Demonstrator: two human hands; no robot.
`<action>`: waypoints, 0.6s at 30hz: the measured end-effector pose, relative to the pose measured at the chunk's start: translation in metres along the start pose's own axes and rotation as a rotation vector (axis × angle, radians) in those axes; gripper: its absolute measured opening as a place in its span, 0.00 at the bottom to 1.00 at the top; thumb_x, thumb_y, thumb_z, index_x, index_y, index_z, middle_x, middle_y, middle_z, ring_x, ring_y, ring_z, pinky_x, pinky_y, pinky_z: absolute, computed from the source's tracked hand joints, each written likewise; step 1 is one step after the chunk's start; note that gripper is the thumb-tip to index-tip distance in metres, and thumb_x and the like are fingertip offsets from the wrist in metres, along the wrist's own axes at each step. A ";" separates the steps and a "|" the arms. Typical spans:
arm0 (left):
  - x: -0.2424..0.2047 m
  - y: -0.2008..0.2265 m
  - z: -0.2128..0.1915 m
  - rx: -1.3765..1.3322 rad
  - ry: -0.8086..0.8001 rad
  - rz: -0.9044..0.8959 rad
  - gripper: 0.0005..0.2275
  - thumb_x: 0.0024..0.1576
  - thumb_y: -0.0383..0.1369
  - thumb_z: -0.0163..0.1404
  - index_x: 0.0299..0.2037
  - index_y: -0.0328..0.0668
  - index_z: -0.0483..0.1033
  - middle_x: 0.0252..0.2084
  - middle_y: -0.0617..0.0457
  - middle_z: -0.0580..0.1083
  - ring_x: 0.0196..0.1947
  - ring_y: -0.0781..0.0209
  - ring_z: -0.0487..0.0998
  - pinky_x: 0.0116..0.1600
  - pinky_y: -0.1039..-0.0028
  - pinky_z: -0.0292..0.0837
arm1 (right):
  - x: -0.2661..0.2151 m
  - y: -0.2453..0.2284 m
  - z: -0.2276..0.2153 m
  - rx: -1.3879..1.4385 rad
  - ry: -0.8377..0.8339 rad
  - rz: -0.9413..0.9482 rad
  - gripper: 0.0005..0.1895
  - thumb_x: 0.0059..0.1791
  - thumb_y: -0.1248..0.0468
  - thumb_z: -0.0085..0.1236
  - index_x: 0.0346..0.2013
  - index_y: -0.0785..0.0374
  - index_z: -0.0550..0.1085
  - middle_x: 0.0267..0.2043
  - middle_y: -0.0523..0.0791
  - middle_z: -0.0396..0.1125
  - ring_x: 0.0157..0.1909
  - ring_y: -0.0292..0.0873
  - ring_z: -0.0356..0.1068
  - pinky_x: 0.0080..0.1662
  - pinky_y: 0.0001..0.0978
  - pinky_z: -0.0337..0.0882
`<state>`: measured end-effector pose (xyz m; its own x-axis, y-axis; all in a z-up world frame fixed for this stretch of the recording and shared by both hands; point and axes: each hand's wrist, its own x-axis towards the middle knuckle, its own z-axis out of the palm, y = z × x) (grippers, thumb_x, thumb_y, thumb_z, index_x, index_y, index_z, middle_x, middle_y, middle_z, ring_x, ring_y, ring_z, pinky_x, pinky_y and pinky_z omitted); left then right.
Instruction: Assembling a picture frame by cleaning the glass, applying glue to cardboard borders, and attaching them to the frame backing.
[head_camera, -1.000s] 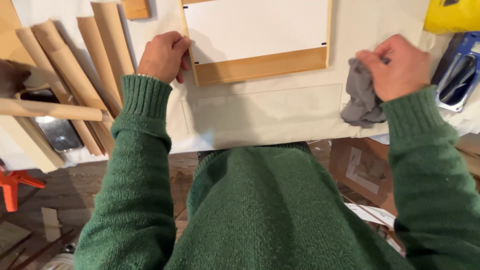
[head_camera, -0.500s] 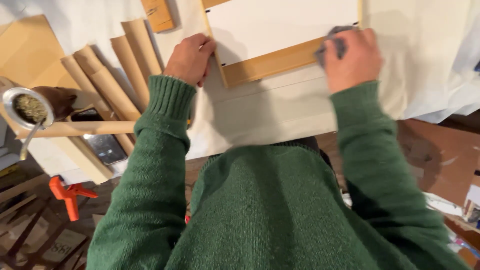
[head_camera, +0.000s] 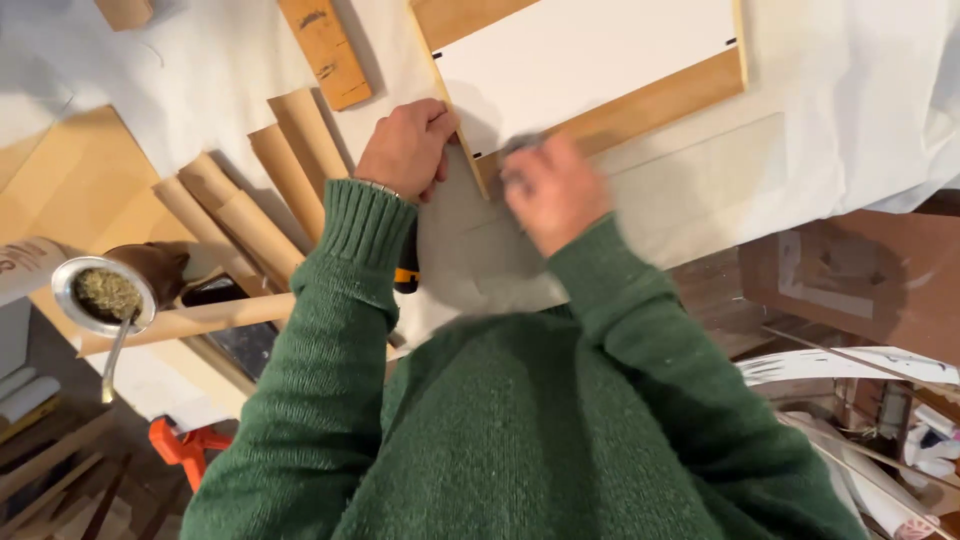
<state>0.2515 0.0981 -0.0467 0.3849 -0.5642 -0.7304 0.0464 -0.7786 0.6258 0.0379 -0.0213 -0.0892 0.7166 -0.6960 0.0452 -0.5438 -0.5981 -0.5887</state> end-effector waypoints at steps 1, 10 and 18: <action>-0.001 0.002 -0.001 -0.027 -0.008 -0.029 0.14 0.64 0.39 0.43 0.36 0.37 0.75 0.18 0.53 0.71 0.12 0.63 0.70 0.20 0.69 0.67 | 0.000 -0.010 -0.005 0.029 -0.084 -0.135 0.09 0.45 0.66 0.66 0.38 0.60 0.77 0.40 0.50 0.67 0.44 0.54 0.69 0.44 0.46 0.72; 0.003 0.005 -0.007 -0.041 -0.031 -0.023 0.12 0.62 0.38 0.45 0.38 0.39 0.76 0.17 0.52 0.71 0.11 0.63 0.70 0.19 0.69 0.67 | 0.000 -0.007 0.009 0.242 -0.030 0.143 0.10 0.47 0.67 0.65 0.41 0.63 0.74 0.45 0.50 0.68 0.46 0.49 0.72 0.47 0.44 0.74; 0.008 -0.002 -0.006 0.010 -0.021 0.048 0.11 0.63 0.37 0.49 0.37 0.36 0.76 0.18 0.51 0.73 0.12 0.62 0.72 0.21 0.69 0.69 | -0.005 0.006 -0.001 0.050 0.019 0.021 0.03 0.56 0.69 0.59 0.44 0.62 0.76 0.45 0.50 0.69 0.49 0.54 0.70 0.51 0.46 0.73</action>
<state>0.2602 0.0968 -0.0524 0.3672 -0.6063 -0.7054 0.0191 -0.7533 0.6574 0.0311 -0.0217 -0.0923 0.6962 -0.7163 0.0476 -0.5360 -0.5627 -0.6293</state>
